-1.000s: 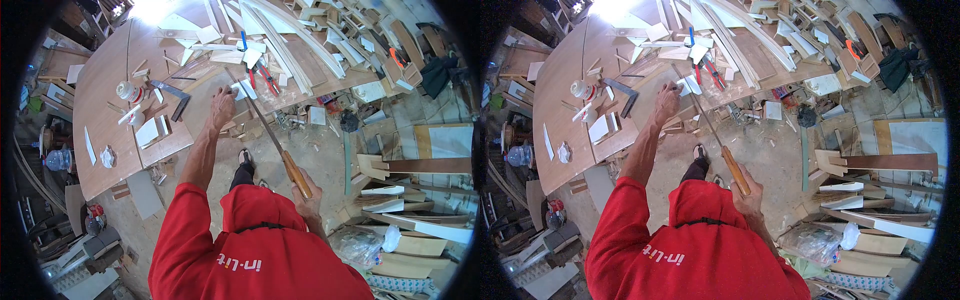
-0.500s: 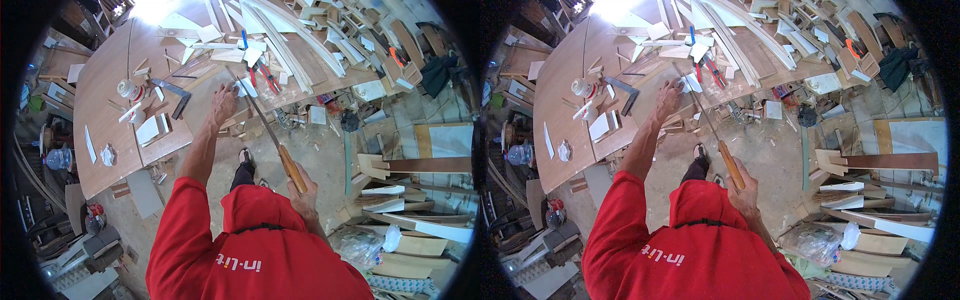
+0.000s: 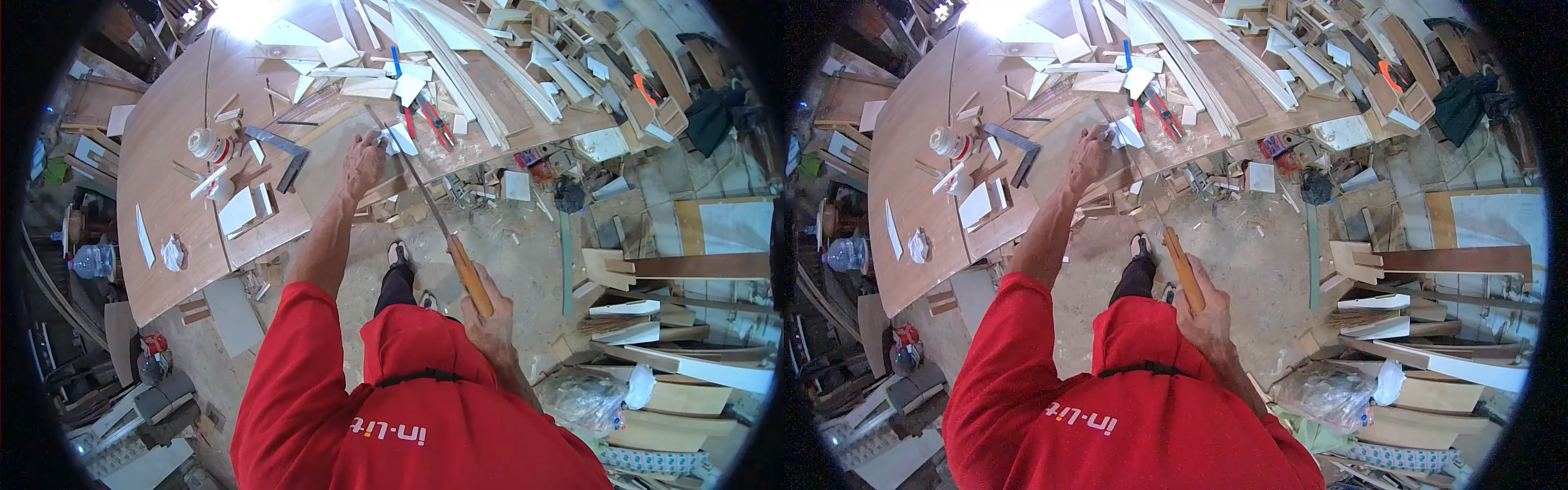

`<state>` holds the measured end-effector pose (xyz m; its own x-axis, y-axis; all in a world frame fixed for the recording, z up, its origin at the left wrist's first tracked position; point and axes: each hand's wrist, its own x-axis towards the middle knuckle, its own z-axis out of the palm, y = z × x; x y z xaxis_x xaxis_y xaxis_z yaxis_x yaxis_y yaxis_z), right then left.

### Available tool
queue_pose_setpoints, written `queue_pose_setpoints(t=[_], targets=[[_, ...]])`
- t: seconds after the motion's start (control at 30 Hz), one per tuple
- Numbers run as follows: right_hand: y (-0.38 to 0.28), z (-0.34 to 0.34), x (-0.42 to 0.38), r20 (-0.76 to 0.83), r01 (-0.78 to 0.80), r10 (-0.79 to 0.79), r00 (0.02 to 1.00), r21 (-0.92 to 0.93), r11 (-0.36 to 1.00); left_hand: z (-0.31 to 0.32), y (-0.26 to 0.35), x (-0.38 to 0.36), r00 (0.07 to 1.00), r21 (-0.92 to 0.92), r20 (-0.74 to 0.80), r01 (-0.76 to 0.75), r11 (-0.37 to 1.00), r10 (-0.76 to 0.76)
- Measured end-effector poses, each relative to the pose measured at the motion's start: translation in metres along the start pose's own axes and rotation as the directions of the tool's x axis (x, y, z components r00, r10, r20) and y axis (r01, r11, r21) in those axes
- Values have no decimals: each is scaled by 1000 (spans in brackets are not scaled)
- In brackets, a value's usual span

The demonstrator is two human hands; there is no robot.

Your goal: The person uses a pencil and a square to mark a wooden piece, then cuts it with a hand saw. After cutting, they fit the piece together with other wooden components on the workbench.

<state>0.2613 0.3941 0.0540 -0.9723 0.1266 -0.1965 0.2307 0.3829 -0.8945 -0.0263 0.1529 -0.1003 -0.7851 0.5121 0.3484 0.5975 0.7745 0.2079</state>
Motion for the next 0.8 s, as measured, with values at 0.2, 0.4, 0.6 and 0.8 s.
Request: queue_pose_setpoints(t=[0.2,0.4,0.6,0.8], targets=[[-11,0,0,-15,112,-113,994,-28,993,-10,2,0,982,-38,172,85,996,-77],[-9,-3,-8,-36,112,-113,993,-29,993,-3,-2,0,984,-66,138,120,991,-110],[-24,-1,1,2,-36,36,999,-25,999,-13,5,0,971,-38,195,150,988,-140],[-24,0,1,-13,77,-78,997,-36,996,-12,3,-1,989,19,143,24,1000,-27]])
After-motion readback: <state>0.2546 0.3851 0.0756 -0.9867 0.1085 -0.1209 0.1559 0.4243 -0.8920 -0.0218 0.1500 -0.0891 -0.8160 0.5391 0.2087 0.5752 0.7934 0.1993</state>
